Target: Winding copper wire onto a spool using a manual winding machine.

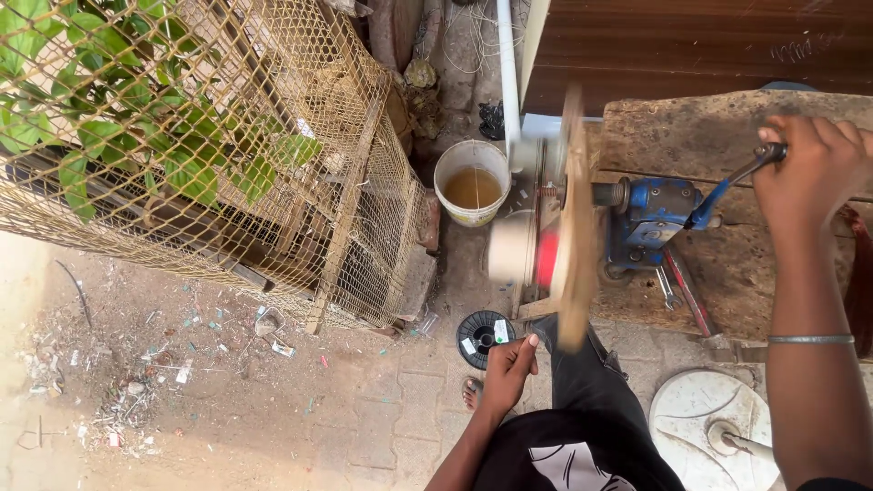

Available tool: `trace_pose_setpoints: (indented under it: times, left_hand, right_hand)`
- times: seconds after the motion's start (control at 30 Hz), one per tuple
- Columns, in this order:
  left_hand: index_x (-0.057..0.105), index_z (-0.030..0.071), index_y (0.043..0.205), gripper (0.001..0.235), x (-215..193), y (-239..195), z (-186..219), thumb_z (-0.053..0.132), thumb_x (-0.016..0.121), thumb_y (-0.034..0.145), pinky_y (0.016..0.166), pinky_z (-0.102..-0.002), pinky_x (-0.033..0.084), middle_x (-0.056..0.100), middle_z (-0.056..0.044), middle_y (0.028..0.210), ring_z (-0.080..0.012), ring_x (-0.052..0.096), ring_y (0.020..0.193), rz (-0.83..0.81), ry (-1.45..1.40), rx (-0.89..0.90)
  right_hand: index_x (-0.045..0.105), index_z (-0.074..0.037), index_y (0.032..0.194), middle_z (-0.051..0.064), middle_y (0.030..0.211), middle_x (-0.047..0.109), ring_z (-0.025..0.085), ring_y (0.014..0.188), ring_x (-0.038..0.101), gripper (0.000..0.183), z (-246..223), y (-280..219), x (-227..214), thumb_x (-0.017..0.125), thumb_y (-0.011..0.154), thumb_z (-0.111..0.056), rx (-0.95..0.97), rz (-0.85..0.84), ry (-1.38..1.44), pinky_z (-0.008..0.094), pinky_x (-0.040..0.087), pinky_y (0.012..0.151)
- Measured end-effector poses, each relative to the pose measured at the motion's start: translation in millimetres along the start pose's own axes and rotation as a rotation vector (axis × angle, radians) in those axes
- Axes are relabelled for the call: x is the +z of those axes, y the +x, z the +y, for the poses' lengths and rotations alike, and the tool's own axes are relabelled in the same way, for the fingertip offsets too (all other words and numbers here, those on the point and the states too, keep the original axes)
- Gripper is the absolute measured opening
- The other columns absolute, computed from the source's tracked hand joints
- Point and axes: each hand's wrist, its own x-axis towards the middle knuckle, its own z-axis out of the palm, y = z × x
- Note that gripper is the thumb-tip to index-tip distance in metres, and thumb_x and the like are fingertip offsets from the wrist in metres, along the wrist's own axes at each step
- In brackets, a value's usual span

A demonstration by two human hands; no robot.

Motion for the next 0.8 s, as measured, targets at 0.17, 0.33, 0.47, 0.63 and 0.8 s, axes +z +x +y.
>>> trace_pose_setpoints:
  times: [0.17, 0.33, 0.47, 0.63, 0.8]
  left_hand:
    - [0.059, 0.002, 0.062, 0.055, 1.4, -0.5, -3.6, 0.032, 0.056, 0.108, 0.047, -0.03, 0.029, 0.047, 0.001, 0.05, -0.0061, 0.035, 0.048, 0.024, 0.005, 0.015]
    - [0.058, 0.002, 0.062, 0.056, 2.3, -0.3, -4.1, 0.032, 0.056, 0.108, 0.048, -0.03, 0.03, 0.047, 0.001, 0.051, -0.0062, 0.036, 0.048, 0.041, -0.007, 0.034]
    - [0.058, 0.002, 0.061, 0.056, 2.2, -0.6, -3.8, 0.032, 0.056, 0.108, 0.048, -0.031, 0.03, 0.046, 0.0, 0.051, -0.0064, 0.036, 0.049, 0.057, -0.006, 0.032]
    - [0.058, 0.002, 0.061, 0.056, 1.3, 1.7, -7.6, 0.033, 0.055, 0.108, 0.049, -0.031, 0.03, 0.047, 0.0, 0.051, -0.0064, 0.036, 0.049, 0.066, -0.002, 0.021]
    - [0.058, 0.002, 0.061, 0.057, 0.6, 2.2, -1.4, 0.035, 0.054, 0.108, 0.049, -0.031, 0.031, 0.048, 0.0, 0.052, -0.0064, 0.038, 0.05, 0.057, 0.002, 0.019]
  right_hand:
    - [0.068, -0.013, 0.114, -0.003, 0.098, 0.057, 0.013, 0.098, 0.047, 0.018, 5.7, -12.6, 32.2, 0.069, 0.104, -0.028, -0.045, 0.009, -0.127, 0.032, 0.03, 0.107]
    - [0.064, -0.011, 0.119, -0.002, 0.1, 0.053, 0.016, 0.106, 0.045, 0.031, 7.2, -25.3, 60.9, 0.07, 0.101, -0.036, -0.035, -0.057, -0.176, 0.035, 0.029, 0.116]
    - [0.063, -0.011, 0.124, 0.0, 0.104, 0.057, 0.019, 0.11, 0.048, 0.041, 0.6, -30.0, 68.8, 0.076, 0.096, -0.038, -0.01, -0.143, -0.184, 0.038, 0.028, 0.12]
    - [0.065, -0.012, 0.122, 0.002, 0.105, 0.061, 0.021, 0.109, 0.051, 0.044, -8.2, -34.3, 78.8, 0.083, 0.092, -0.039, 0.022, -0.226, -0.178, 0.04, 0.03, 0.117]
    - [0.067, -0.014, 0.123, 0.003, 0.107, 0.066, 0.022, 0.108, 0.054, 0.046, 1.2, -62.9, 115.9, 0.087, 0.088, -0.036, 0.063, -0.313, -0.116, 0.04, 0.032, 0.116]
